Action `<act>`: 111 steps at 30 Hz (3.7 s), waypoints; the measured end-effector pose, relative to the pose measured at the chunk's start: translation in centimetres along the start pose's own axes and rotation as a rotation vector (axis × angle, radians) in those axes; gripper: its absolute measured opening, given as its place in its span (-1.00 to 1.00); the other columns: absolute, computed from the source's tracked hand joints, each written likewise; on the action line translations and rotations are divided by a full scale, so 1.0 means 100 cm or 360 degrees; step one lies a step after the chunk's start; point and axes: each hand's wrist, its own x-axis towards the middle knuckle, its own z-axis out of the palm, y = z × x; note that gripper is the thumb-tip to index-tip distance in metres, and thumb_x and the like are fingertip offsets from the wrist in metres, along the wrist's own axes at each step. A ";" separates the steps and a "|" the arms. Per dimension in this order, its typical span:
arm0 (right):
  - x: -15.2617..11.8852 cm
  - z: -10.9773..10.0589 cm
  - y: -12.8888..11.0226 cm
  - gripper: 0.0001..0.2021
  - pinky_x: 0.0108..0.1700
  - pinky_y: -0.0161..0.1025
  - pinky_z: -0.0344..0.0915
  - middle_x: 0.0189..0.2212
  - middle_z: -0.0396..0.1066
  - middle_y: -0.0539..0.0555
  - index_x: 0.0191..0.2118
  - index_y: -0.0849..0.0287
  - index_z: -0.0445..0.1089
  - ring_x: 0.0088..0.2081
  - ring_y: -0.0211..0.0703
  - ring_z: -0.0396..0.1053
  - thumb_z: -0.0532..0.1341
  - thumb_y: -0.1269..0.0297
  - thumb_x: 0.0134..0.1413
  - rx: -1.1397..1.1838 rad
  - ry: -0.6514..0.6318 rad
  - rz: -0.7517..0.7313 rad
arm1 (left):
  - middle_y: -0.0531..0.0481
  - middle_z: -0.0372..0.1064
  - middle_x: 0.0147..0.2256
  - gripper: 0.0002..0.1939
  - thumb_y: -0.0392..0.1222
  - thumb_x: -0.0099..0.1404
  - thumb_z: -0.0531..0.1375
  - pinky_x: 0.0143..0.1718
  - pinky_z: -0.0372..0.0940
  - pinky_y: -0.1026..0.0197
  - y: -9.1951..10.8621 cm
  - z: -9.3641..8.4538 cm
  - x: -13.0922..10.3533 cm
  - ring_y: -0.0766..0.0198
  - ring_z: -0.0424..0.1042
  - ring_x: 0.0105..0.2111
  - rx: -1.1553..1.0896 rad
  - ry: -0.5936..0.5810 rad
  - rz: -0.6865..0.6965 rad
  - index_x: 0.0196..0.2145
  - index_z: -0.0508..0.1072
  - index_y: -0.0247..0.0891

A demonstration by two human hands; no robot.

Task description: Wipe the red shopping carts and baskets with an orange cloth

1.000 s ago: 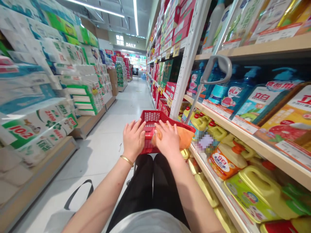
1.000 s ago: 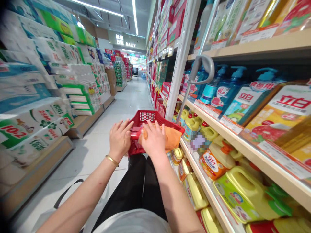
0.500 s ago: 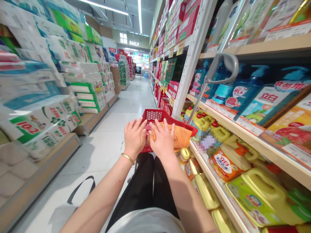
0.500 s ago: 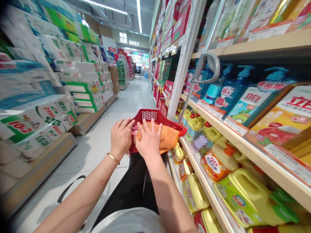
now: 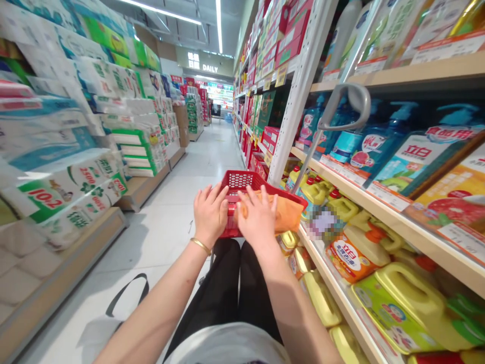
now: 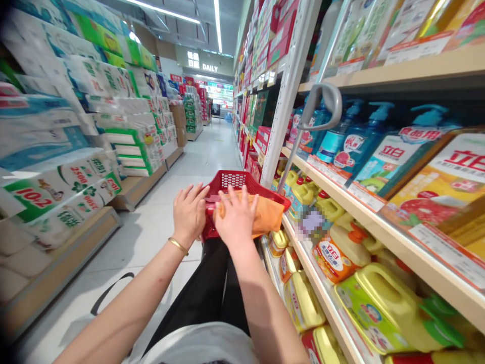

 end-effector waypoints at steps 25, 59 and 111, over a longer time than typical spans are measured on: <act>-0.006 -0.008 0.024 -0.60 0.48 0.39 -0.33 0.38 0.27 0.00 0.27 -0.07 0.42 0.46 0.15 0.01 0.06 0.13 0.45 0.0036 0.0073 0.0152 | -0.05 0.29 0.34 -0.44 0.03 0.57 -0.17 0.39 -0.02 -0.20 0.000 0.000 0.000 -0.05 0.20 0.34 -0.0019 -0.0044 0.0033 0.32 0.39 -0.11; 0.000 -0.003 -0.001 -0.57 0.50 0.19 -0.21 0.40 0.22 -0.07 0.33 -0.11 0.35 0.48 0.06 -0.05 0.06 0.09 0.46 0.0114 -0.0067 -0.0062 | -0.08 0.34 0.31 -0.46 0.01 0.57 -0.15 0.35 0.02 -0.18 -0.001 -0.001 0.000 -0.04 0.23 0.31 -0.0069 -0.0001 0.0033 0.28 0.43 -0.13; -0.007 -0.002 -0.009 -0.52 0.49 0.33 -0.46 0.43 0.16 -0.01 0.38 -0.09 0.27 0.51 0.09 -0.14 0.09 0.09 0.43 0.0062 -0.0069 -0.0169 | -0.08 0.33 0.31 -0.47 0.01 0.57 -0.12 0.38 -0.04 -0.24 -0.002 0.000 0.000 -0.07 0.23 0.31 -0.0006 -0.0008 0.0029 0.28 0.43 -0.14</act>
